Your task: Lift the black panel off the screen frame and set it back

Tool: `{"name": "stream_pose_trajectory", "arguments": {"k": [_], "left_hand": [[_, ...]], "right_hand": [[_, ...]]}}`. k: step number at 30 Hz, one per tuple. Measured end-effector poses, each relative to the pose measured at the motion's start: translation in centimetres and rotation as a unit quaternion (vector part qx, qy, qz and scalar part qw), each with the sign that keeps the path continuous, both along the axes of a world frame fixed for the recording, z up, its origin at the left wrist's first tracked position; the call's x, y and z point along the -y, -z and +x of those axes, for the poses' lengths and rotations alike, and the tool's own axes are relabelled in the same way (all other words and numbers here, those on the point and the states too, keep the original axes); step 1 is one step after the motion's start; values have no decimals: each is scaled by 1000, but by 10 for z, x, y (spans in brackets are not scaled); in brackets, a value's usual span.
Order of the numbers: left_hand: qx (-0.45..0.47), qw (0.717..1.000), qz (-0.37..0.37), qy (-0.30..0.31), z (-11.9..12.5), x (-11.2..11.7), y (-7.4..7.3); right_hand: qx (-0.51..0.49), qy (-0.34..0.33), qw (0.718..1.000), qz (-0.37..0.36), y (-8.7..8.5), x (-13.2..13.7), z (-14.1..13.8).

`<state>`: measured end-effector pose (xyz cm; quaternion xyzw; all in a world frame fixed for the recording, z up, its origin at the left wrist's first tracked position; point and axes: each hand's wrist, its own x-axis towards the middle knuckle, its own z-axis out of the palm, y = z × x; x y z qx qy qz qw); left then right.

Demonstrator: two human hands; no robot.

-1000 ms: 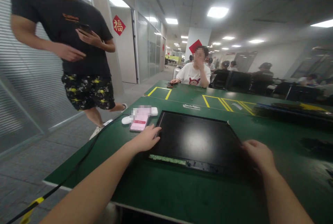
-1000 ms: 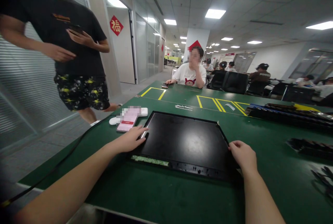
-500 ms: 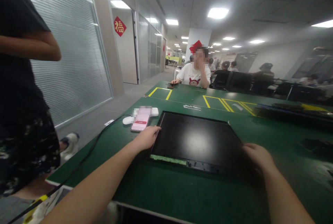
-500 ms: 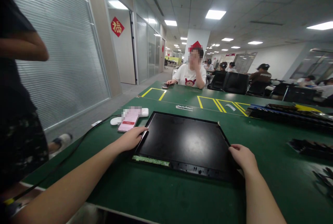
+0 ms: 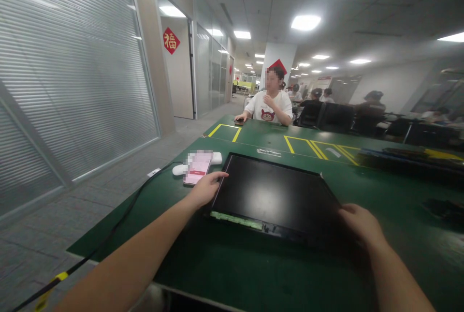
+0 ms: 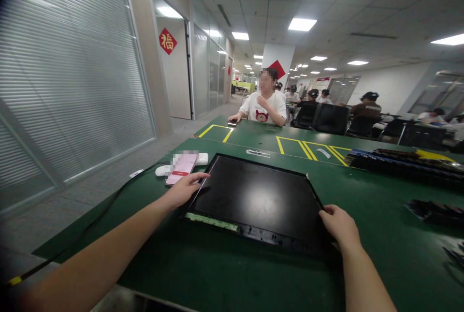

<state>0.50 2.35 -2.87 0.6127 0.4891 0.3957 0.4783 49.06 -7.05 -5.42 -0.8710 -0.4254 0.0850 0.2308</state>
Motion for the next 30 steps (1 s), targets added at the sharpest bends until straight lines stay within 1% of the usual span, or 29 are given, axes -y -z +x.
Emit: {"name": "stream_pose_trajectory", "arguments": {"k": [3, 6, 9, 13, 15, 18, 21, 26, 30], "left_hand": [[72, 996, -49, -17, 4, 1, -2], [134, 987, -79, -36, 8, 4, -7], [149, 982, -100, -56, 11, 6, -10], [150, 979, -117, -70, 12, 5, -9], [175, 973, -131, -69, 13, 4, -7], [219, 958, -174, -66, 14, 4, -7], [231, 950, -200, -64, 14, 5, -8], [236, 948, -209, -51, 14, 7, -11], [232, 953, -195, -20, 13, 9, -12]], "right_hand": [[-10, 9, 1000, -14, -3, 0, -4], [-17, 18, 999, -32, -7, 1, -9], [-23, 12, 999, -33, -9, 2, -11], [-10, 13, 1000, -27, -8, 3, -12], [-2, 14, 1000, -28, -8, 3, -13], [1, 17, 1000, -24, -9, 3, -13], [2, 16, 999, -29, -8, 2, -12], [-14, 12, 999, -30, -8, 1, -9], [-22, 18, 999, -24, -9, 2, -11]]}}
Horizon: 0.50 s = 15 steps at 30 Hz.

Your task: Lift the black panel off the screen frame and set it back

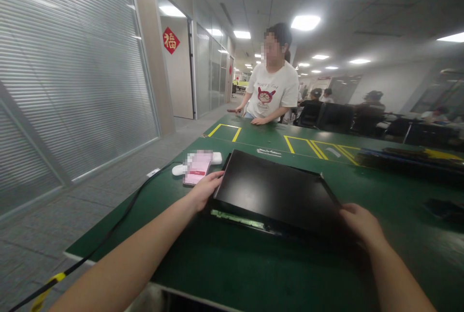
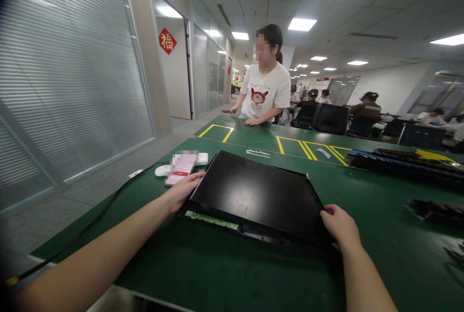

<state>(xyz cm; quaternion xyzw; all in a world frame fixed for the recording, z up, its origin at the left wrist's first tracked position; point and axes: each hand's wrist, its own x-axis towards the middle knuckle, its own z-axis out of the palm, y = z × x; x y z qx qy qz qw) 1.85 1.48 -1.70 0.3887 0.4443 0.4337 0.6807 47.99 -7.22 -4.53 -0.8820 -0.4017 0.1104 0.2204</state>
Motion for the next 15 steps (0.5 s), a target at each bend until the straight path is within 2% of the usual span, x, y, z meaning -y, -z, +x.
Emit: {"name": "stream_pose_trajectory", "arguments": {"k": [10, 15], "left_hand": [[-16, 999, 26, 29, -1, -1, -3], [-40, 997, 52, 49, -5, -2, -3]], "right_hand": [[17, -12, 1000, 5, 6, -1, 6], [16, -12, 1000, -13, 3, 0, 4]]}}
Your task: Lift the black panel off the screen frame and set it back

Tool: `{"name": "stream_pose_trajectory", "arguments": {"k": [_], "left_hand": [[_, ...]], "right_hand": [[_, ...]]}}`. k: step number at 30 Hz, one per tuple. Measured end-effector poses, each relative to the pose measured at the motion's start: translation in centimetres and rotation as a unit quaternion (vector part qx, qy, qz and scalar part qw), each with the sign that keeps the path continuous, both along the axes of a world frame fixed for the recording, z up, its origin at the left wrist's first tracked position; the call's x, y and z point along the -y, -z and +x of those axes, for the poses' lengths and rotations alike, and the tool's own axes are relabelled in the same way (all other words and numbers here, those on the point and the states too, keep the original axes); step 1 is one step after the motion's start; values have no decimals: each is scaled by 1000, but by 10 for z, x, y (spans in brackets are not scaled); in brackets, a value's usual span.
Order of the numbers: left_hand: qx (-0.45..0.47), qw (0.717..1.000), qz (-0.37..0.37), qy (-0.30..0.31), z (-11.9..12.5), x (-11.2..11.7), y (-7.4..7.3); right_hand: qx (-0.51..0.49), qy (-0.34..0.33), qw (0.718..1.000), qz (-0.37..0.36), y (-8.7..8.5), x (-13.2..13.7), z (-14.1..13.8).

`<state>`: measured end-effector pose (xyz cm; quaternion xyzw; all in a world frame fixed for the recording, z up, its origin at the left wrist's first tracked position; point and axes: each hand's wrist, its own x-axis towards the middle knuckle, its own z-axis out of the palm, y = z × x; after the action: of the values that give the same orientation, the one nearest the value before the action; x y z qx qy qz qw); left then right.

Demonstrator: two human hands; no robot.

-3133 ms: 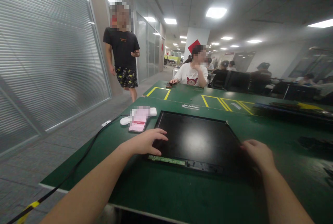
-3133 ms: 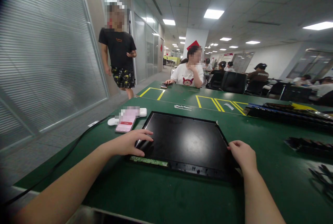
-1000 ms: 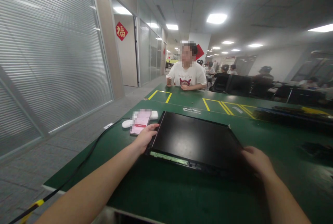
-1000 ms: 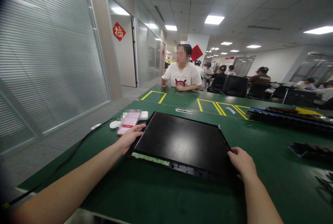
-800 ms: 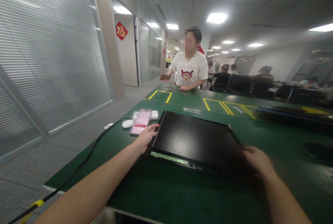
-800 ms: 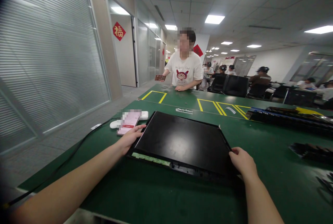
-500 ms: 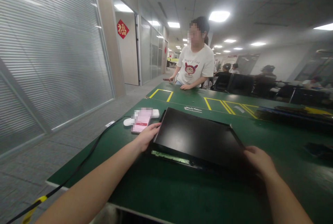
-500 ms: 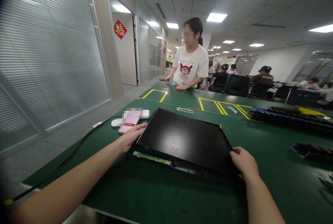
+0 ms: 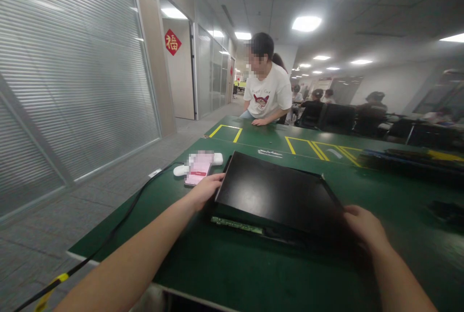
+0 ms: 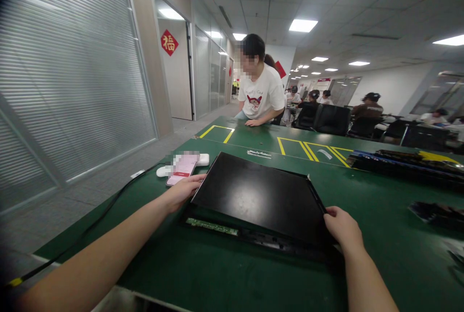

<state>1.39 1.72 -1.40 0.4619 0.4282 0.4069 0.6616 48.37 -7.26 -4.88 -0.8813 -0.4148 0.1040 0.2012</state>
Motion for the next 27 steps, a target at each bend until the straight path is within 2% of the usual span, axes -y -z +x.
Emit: {"name": "stream_pose_trajectory", "arguments": {"k": [8, 12, 15, 18, 23, 27], "left_hand": [[-29, 999, 33, -11, -3, 1, -3], [33, 998, 36, -27, 1, 7, -13], [101, 994, 39, 16, 4, 13, -18], [126, 989, 48, 59, 5, 20, -21], [169, 979, 78, 88, 5, 27, -23], [185, 973, 99, 96, 7, 28, -23]], "right_hand": [[-7, 4, 1000, 23, 6, 0, 4], [-3, 5, 999, 32, 5, 0, 2], [-8, 8, 1000, 26, 2, 2, -2], [-9, 4, 1000, 19, -1, 2, -5], [-16, 6, 999, 29, 2, 0, -2], [-53, 19, 996, 63, 8, -4, 4]]}}
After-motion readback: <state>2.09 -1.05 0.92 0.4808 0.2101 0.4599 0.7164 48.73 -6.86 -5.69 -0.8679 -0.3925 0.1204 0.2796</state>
